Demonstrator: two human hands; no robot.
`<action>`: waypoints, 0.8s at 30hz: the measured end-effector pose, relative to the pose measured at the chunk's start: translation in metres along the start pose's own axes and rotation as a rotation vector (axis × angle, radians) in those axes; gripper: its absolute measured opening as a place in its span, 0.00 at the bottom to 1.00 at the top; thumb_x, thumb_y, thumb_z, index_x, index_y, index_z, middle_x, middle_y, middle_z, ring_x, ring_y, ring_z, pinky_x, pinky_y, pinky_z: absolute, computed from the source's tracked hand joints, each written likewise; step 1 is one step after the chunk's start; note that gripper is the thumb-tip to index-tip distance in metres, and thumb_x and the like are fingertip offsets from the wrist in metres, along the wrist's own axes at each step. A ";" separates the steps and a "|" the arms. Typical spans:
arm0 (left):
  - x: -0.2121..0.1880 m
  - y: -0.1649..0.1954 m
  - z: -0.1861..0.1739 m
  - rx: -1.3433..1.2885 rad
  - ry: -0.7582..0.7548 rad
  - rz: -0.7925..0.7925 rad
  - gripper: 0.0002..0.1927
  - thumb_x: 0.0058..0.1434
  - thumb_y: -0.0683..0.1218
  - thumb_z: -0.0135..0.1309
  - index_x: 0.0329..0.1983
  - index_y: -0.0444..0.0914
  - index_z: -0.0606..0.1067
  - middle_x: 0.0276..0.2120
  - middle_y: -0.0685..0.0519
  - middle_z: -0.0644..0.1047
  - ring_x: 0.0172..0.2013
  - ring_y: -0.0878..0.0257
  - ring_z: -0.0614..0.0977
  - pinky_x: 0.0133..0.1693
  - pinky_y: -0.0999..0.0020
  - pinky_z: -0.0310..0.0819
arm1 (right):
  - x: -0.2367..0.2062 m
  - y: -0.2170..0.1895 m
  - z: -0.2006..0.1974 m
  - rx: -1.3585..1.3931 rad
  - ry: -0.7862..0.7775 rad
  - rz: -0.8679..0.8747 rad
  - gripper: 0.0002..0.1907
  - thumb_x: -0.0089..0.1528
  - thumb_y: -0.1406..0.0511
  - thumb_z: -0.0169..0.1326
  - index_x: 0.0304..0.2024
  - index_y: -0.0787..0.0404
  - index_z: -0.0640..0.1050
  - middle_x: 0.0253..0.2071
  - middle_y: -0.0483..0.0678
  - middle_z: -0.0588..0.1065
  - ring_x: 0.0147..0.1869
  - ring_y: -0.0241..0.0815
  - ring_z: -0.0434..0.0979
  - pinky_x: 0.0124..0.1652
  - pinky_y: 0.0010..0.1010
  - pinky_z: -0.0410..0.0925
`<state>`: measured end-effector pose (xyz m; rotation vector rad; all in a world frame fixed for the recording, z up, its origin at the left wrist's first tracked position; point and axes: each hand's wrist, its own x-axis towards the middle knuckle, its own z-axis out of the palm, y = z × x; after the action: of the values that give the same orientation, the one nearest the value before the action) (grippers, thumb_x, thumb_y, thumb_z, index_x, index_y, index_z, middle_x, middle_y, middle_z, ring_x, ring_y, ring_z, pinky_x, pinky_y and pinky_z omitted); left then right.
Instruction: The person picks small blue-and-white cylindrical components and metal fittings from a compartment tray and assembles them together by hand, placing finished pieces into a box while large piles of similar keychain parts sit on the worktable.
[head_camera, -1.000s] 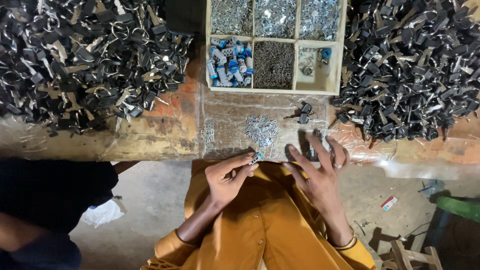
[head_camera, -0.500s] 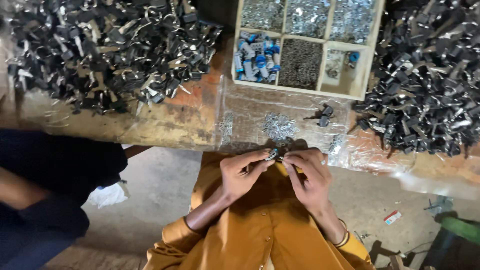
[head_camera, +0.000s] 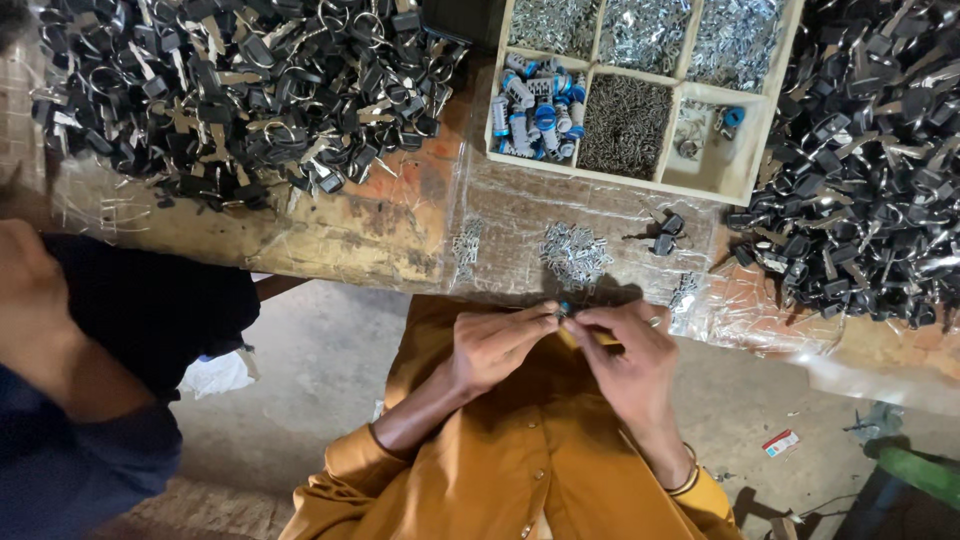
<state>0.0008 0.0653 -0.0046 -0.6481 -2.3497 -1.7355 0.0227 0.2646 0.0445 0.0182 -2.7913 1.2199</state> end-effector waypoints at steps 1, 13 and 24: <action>-0.001 0.001 0.000 -0.006 0.005 -0.014 0.07 0.60 0.37 0.65 0.42 0.35 0.83 0.43 0.47 0.85 0.42 0.60 0.89 0.40 0.72 0.85 | 0.002 0.001 -0.003 -0.047 -0.046 0.029 0.12 0.59 0.66 0.72 0.43 0.51 0.83 0.40 0.40 0.83 0.44 0.34 0.79 0.47 0.26 0.67; -0.010 0.000 0.003 -0.376 0.077 -0.420 0.10 0.60 0.33 0.63 0.46 0.29 0.81 0.48 0.44 0.84 0.40 0.62 0.88 0.40 0.72 0.87 | 0.004 0.005 -0.020 -0.253 0.076 -0.211 0.12 0.59 0.61 0.71 0.44 0.45 0.82 0.52 0.36 0.75 0.62 0.46 0.66 0.61 0.44 0.53; -0.006 0.001 0.004 -0.229 0.089 -0.363 0.12 0.58 0.35 0.68 0.45 0.30 0.82 0.46 0.45 0.84 0.46 0.61 0.88 0.48 0.70 0.84 | -0.001 0.023 -0.013 -0.258 -0.012 -0.373 0.14 0.54 0.69 0.68 0.42 0.52 0.82 0.45 0.38 0.76 0.50 0.39 0.74 0.56 0.40 0.55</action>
<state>0.0069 0.0674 -0.0071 -0.1682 -2.3385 -2.1543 0.0240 0.2897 0.0364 0.5020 -2.7593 0.7727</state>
